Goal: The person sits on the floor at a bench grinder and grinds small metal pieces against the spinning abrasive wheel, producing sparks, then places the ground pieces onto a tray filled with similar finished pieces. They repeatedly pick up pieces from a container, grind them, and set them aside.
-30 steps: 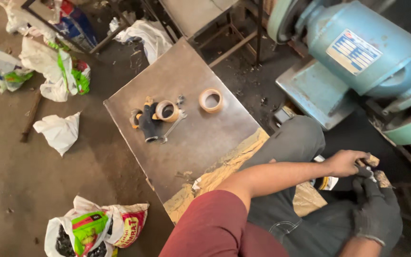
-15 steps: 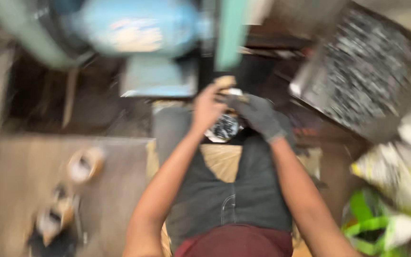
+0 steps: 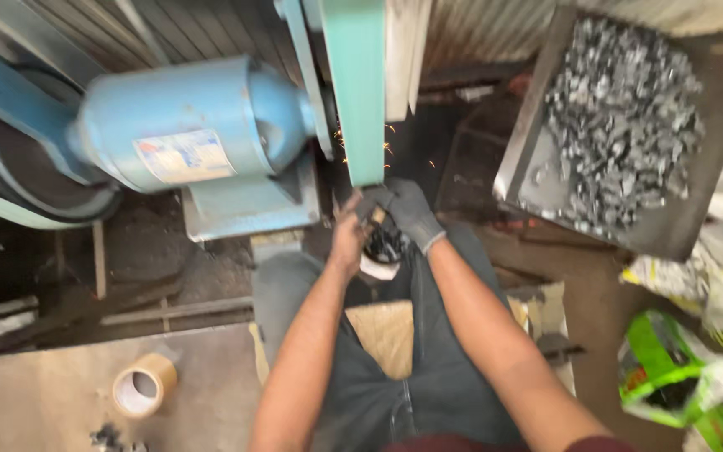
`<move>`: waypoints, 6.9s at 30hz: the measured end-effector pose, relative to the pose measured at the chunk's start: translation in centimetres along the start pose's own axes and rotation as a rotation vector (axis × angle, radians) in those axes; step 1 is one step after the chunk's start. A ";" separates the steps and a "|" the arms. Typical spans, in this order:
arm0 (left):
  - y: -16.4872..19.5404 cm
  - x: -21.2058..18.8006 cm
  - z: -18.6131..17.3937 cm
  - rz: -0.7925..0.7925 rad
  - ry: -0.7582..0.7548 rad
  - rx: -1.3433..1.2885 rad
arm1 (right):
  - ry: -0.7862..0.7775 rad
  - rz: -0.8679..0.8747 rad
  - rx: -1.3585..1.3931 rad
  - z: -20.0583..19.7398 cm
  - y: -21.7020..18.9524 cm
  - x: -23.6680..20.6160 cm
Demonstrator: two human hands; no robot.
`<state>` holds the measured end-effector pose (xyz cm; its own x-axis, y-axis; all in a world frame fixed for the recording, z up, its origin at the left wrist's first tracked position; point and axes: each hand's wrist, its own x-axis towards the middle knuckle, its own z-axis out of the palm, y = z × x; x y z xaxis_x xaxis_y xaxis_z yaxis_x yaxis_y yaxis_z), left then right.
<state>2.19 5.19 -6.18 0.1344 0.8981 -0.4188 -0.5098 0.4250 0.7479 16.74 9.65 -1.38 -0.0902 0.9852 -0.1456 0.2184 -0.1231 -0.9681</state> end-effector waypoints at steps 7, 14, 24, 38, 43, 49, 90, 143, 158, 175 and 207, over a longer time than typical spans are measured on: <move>1.2 -1.5 -0.3 0.331 0.135 0.588 | -0.070 -0.101 -0.470 -0.6 0.6 -3.4; 2.4 -2.9 -0.2 0.151 0.007 0.655 | -0.111 -0.125 0.308 -3.1 -0.4 -7.7; 0.2 -0.4 1.4 -0.016 -0.161 -0.241 | 0.109 0.280 0.770 -0.9 -0.2 -2.0; 2.0 -2.5 0.4 0.563 0.164 0.951 | -0.016 -0.277 -0.195 -1.3 1.1 -7.4; 2.6 -2.4 0.1 0.472 0.053 0.977 | -0.187 0.143 -0.053 -1.9 0.0 -7.4; 2.5 -0.7 0.7 0.335 0.359 0.892 | -0.059 -0.139 -0.181 -1.0 0.7 -3.7; -0.2 -2.1 -0.7 0.229 0.013 0.886 | 0.298 -0.301 -0.291 -10.3 -1.5 -6.8; -0.3 -0.8 -1.5 0.047 -0.030 -0.132 | -0.110 0.051 0.008 0.3 2.7 -1.2; 2.1 -3.6 -1.5 0.302 0.015 0.738 | -0.075 -0.190 -0.004 -2.8 -0.9 -7.6; 0.5 -1.2 0.6 -0.015 -0.243 -0.296 | 0.166 0.334 0.836 -0.3 -1.3 -1.6; 0.6 -0.3 -0.5 0.615 0.344 0.738 | -0.142 0.073 -0.036 -0.4 -1.0 -1.9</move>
<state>1.44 5.10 -5.89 -0.2850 0.9526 0.1067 0.2584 -0.0309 0.9655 17.09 7.97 -0.11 -0.2087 0.9467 -0.2453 0.2641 -0.1869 -0.9462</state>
